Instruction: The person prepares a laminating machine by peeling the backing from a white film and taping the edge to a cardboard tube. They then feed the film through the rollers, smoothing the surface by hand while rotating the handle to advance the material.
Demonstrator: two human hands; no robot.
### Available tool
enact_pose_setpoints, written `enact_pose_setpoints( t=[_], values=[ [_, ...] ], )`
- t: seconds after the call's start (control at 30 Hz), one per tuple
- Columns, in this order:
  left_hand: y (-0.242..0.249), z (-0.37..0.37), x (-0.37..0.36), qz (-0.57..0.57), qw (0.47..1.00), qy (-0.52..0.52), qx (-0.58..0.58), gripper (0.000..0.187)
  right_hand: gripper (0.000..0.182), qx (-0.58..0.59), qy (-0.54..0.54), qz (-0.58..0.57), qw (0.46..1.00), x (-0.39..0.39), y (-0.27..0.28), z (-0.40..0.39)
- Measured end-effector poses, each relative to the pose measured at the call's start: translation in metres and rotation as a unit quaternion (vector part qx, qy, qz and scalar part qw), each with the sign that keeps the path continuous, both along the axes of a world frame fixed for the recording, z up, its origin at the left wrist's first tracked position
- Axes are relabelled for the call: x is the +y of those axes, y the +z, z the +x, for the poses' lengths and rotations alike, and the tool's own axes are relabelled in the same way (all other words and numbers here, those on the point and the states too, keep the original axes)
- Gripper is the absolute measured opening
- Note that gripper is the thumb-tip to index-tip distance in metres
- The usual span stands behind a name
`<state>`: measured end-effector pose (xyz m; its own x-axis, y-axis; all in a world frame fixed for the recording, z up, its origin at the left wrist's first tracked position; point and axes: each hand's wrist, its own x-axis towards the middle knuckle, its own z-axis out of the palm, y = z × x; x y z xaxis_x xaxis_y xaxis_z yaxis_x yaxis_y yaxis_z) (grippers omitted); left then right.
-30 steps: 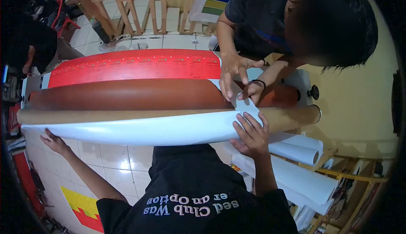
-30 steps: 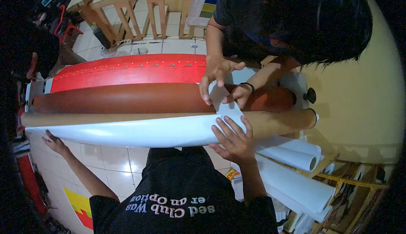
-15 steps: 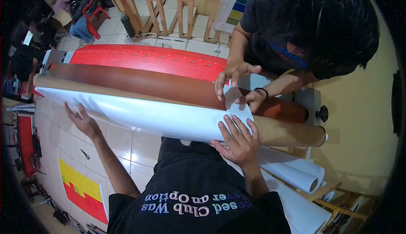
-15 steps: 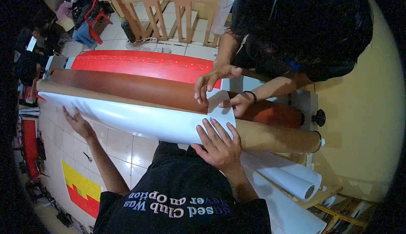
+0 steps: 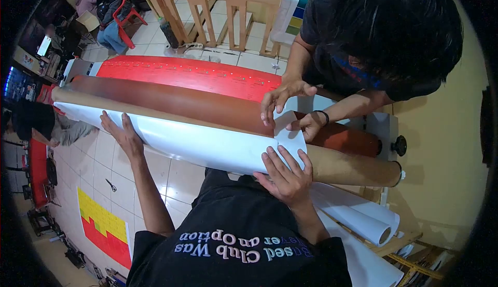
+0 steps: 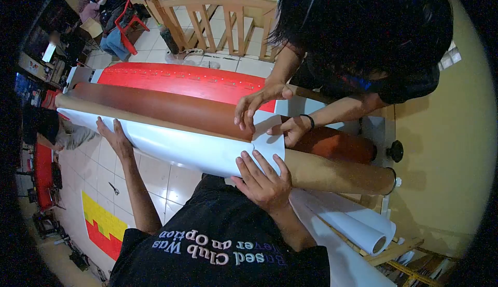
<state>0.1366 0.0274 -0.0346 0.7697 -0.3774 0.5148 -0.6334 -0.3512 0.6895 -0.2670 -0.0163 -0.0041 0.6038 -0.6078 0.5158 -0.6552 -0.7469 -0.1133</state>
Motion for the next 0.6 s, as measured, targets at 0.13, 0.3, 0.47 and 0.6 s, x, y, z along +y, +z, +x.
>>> enact_pose_setpoints(
  t=[0.13, 0.3, 0.47, 0.6],
  values=[
    [-0.009, 0.009, 0.004, 0.012, 0.999, 0.016, 0.024, 0.071, 0.047, -0.021, 0.020, -0.018, 0.999, -0.002, 0.000, 0.000],
    [-0.014, 0.013, 0.008, 0.029, 1.000, 0.006, 0.010, 0.077, 0.046, -0.022, 0.021, -0.025, 0.999, -0.002, 0.000, -0.001],
    [-0.013, 0.012, 0.009, 0.024, 1.000, 0.002, 0.008, 0.078, 0.049, -0.005, 0.011, -0.025, 1.000, 0.000, -0.006, -0.003],
    [-0.008, 0.007, 0.008, 0.028, 1.000, 0.002, 0.014, 0.075, 0.049, -0.005, 0.014, -0.031, 0.999, 0.000, -0.005, -0.003]
  ],
)
